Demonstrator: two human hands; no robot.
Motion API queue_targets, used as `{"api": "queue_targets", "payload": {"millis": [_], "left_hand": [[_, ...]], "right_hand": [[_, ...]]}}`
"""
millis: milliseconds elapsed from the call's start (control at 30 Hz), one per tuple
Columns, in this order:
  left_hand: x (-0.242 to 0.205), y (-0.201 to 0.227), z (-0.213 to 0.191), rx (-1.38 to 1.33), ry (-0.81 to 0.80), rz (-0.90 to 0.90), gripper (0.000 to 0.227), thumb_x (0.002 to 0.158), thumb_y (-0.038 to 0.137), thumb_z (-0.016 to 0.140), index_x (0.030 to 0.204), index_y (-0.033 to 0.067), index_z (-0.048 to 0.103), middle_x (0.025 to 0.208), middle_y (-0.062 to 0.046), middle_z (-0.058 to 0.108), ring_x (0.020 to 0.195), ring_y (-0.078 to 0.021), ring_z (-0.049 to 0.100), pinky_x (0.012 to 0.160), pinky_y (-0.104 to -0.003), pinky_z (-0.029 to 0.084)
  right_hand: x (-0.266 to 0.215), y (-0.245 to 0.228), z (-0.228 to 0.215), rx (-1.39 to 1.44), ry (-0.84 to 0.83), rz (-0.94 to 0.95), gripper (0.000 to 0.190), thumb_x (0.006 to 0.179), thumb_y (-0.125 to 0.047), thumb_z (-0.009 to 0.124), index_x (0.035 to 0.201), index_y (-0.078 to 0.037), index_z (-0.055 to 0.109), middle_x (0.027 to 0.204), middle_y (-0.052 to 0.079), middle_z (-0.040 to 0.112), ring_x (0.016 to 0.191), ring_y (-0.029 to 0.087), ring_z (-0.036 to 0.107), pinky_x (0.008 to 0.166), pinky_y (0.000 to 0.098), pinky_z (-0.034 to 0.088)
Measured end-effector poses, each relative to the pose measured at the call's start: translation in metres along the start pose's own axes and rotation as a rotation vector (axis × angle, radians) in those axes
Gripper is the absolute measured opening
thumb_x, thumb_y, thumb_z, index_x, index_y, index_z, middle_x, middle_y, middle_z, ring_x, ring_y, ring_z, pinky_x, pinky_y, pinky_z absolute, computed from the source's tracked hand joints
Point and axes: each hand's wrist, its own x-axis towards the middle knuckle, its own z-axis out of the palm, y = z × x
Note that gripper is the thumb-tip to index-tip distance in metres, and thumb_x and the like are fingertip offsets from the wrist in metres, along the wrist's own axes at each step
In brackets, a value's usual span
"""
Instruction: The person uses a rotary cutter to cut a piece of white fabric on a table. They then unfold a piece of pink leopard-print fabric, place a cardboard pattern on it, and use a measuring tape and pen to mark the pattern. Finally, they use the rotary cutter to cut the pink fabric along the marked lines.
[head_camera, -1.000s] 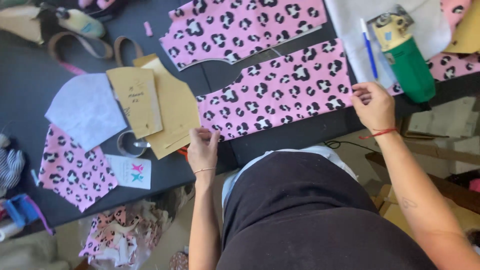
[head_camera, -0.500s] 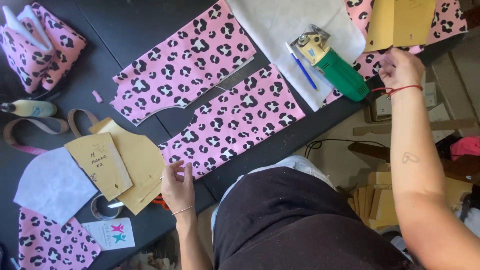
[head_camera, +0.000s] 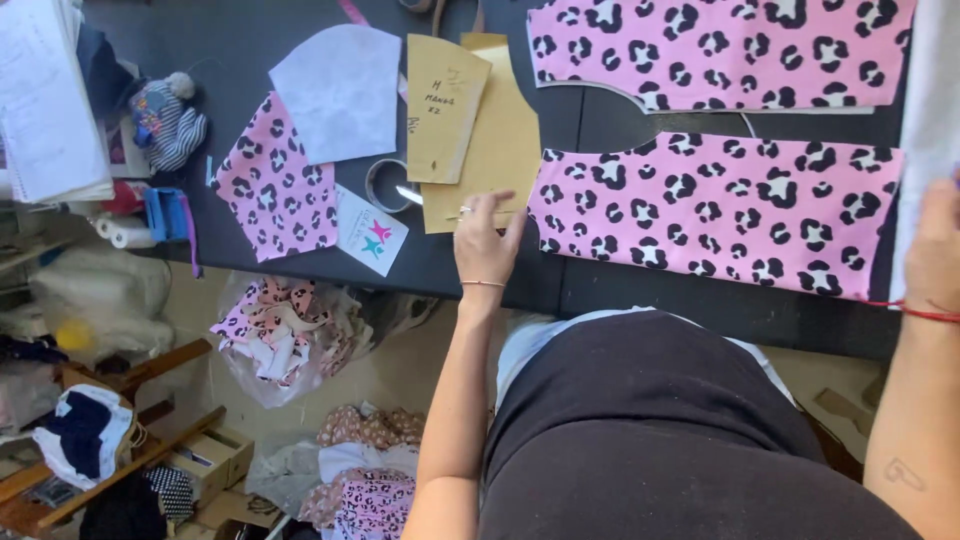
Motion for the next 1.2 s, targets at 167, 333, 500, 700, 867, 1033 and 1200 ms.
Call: {"api": "queue_targets", "payload": {"millis": [167,333,500,700,867,1033,1200], "left_hand": [[0.015,-0.05,-0.018,0.225,0.139,-0.362,0.047,0.065,0.025,0.072,0.102,0.0126,0.046,0.098,-0.01,0.049,0.089,-0.0282,0.049,0.074,-0.039,0.041],[0.031,-0.068,-0.029,0.147,0.124,-0.421,0.055,0.06,0.024,0.078,0.1,0.0097,0.043,0.094,-0.01,0.051,0.089,-0.025,0.049,0.075,-0.037,0.039],[0.044,-0.067,-0.039,-0.457,-0.042,-0.693,0.058,0.06,0.019,0.069,0.106,0.0072,0.036,0.078,-0.009,0.067,0.072,-0.0125,0.064,0.069,-0.024,0.05],[0.053,-0.043,-0.064,-0.807,-0.022,-0.809,0.05,0.065,0.014,0.07,0.103,0.0036,0.039,0.089,-0.016,0.065,0.065,-0.0135,0.061,0.049,-0.024,0.051],[0.056,-0.062,-0.074,-1.071,0.478,-0.73,0.045,0.065,0.02,0.071,0.099,0.0057,0.045,0.083,-0.008,0.06,0.064,-0.0133,0.057,0.055,-0.024,0.048],[0.044,-0.074,-0.072,-1.507,0.64,-0.449,0.034,0.076,0.017,0.064,0.104,0.0081,0.048,0.103,-0.015,0.06,0.094,-0.0272,0.06,0.078,-0.044,0.054],[0.022,-0.022,-0.033,-1.636,0.335,-0.269,0.025,0.092,0.026,0.046,0.116,0.0199,0.049,0.106,-0.005,0.06,0.101,-0.0195,0.056,0.088,-0.042,0.047]], "right_hand": [[-0.042,-0.128,0.033,0.285,-0.062,-0.544,0.015,0.093,0.016,0.055,0.106,0.009,0.051,0.106,0.021,0.049,0.076,0.022,0.05,0.06,0.0255,0.04],[-0.064,-0.174,0.043,0.231,-0.259,-0.533,0.019,0.088,0.005,0.055,0.107,0.004,0.053,0.105,0.019,0.049,0.077,0.021,0.053,0.065,0.0256,0.046],[-0.072,-0.163,0.035,0.267,-0.32,-0.372,0.019,0.088,0.004,0.054,0.107,0.002,0.051,0.104,0.014,0.054,0.076,0.016,0.052,0.065,0.0233,0.047],[-0.08,-0.128,0.04,0.394,-0.246,-0.161,0.022,0.087,0.005,0.051,0.108,-0.001,0.048,0.099,0.012,0.056,0.075,0.013,0.054,0.061,0.0212,0.045],[-0.088,-0.144,0.041,0.435,-0.308,-0.136,0.017,0.09,0.003,0.051,0.106,-0.001,0.048,0.095,0.012,0.058,0.073,0.013,0.053,0.064,0.0211,0.045],[-0.09,-0.175,0.049,0.455,-0.489,-0.179,0.015,0.088,0.004,0.049,0.103,0.0,0.05,0.092,0.011,0.057,0.076,0.016,0.055,0.068,0.022,0.05],[-0.102,-0.213,0.071,0.615,-0.793,-0.175,0.031,0.08,-0.009,0.058,0.11,-0.004,0.053,0.099,0.013,0.059,0.082,0.014,0.053,0.07,0.0265,0.046]]}}
